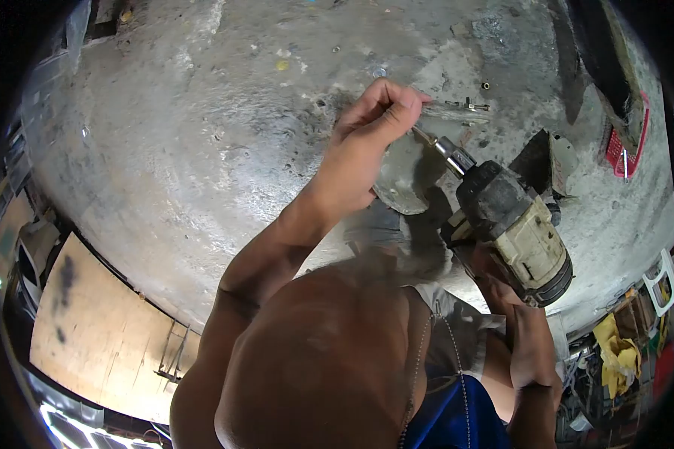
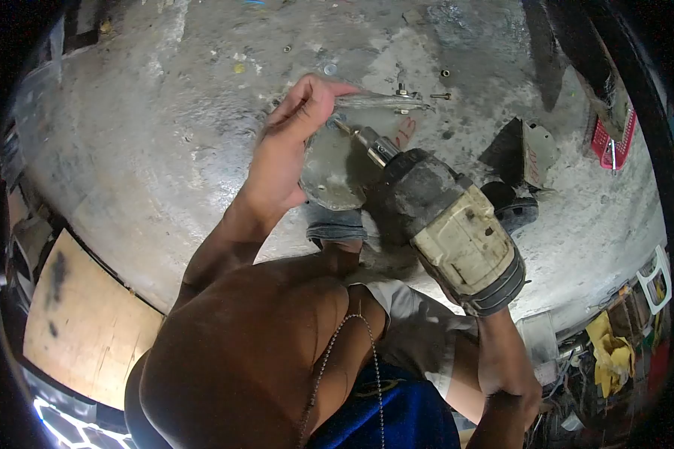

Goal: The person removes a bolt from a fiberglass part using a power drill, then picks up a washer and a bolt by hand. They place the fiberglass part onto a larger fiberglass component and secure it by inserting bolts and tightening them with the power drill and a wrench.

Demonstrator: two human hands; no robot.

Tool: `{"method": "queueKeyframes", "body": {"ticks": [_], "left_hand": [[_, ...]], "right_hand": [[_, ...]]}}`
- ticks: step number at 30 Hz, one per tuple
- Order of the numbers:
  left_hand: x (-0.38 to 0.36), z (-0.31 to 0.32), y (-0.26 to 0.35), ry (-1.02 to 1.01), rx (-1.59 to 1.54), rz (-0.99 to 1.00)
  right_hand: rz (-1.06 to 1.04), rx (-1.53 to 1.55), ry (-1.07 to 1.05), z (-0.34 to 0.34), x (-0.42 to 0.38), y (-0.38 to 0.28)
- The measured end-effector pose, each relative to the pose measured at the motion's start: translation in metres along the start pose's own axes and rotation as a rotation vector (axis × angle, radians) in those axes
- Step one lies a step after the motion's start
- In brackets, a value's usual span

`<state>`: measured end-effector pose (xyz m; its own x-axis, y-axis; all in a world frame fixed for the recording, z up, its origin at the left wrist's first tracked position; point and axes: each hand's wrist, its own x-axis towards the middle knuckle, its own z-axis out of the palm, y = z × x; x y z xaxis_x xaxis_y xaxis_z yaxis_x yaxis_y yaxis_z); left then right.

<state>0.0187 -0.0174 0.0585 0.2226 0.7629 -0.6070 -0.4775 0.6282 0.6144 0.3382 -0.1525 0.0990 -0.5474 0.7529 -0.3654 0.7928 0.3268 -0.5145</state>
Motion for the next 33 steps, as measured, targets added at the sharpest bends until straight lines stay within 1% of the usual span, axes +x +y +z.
{"method": "queueKeyframes", "body": {"ticks": [2,4,8,10,11,13,14,16,17,18,19,20,22,23,24,25,27,29,31,32,33], "left_hand": [[0.000,0.001,-0.002,-0.017,-0.019,0.035],[0.003,0.002,-0.007,-0.072,-0.032,-0.008],[0.002,0.006,-0.010,-0.049,-0.056,-0.020],[0.001,0.009,-0.011,0.014,-0.016,0.034],[0.001,0.009,-0.011,0.012,-0.017,0.034],[0.000,0.005,-0.013,-0.023,0.183,0.141],[0.000,0.004,-0.014,-0.025,0.184,0.142],[-0.002,0.002,-0.016,-0.037,0.263,0.240],[-0.004,0.003,-0.014,-0.038,0.264,0.239],[-0.007,0.006,-0.012,-0.036,0.296,0.186],[-0.008,0.007,-0.011,-0.034,0.327,0.133],[-0.006,0.008,-0.014,-0.036,0.325,0.132],[0.005,0.007,-0.024,0.053,0.210,0.179],[0.009,0.004,-0.025,0.053,0.209,0.180],[0.012,0.001,-0.025,0.123,0.193,0.112],[0.014,-0.002,-0.025,0.193,0.177,0.045],[0.012,-0.004,-0.017,0.200,0.211,0.047],[0.009,-0.003,-0.007,0.281,0.330,-0.029],[0.010,-0.008,-0.014,0.289,0.315,-0.031],[0.011,-0.009,-0.017,0.300,0.300,-0.033],[0.011,-0.007,-0.017,0.299,0.300,-0.035]], "right_hand": [[-0.019,-0.004,0.012,-0.003,0.004,-0.002],[-0.017,-0.004,0.022,-0.005,0.005,-0.003],[-0.017,-0.004,0.028,-0.004,0.009,-0.007],[-0.016,-0.007,0.033,-0.005,0.008,-0.007],[-0.018,-0.009,0.033,-0.005,0.009,-0.008],[-0.020,-0.013,0.039,-0.006,0.008,-0.008],[-0.027,-0.014,0.037,-0.003,0.009,-0.007],[-0.035,-0.019,0.037,-0.002,0.010,-0.006],[-0.036,-0.019,0.040,-0.003,0.011,-0.008],[-0.033,-0.019,0.041,-0.001,0.011,-0.008],[0.001,0.054,0.063,0.003,0.011,-0.009],[0.033,0.125,0.084,0.005,0.010,-0.010],[0.050,0.122,0.086,0.007,0.011,-0.009],[0.067,0.123,0.088,0.007,0.011,-0.009],[-0.060,0.024,0.087,-0.001,0.019,-0.009],[-0.060,0.023,0.086,0.002,0.020,-0.007],[-0.005,0.111,0.027,0.008,0.017,-0.002],[-0.020,0.127,0.001,-0.011,0.038,-0.012],[0.309,0.417,-0.107,-0.014,0.051,-0.021],[0.350,0.268,-0.085,-0.003,0.047,-0.015],[0.352,0.269,-0.086,0.006,0.046,-0.009]]}}
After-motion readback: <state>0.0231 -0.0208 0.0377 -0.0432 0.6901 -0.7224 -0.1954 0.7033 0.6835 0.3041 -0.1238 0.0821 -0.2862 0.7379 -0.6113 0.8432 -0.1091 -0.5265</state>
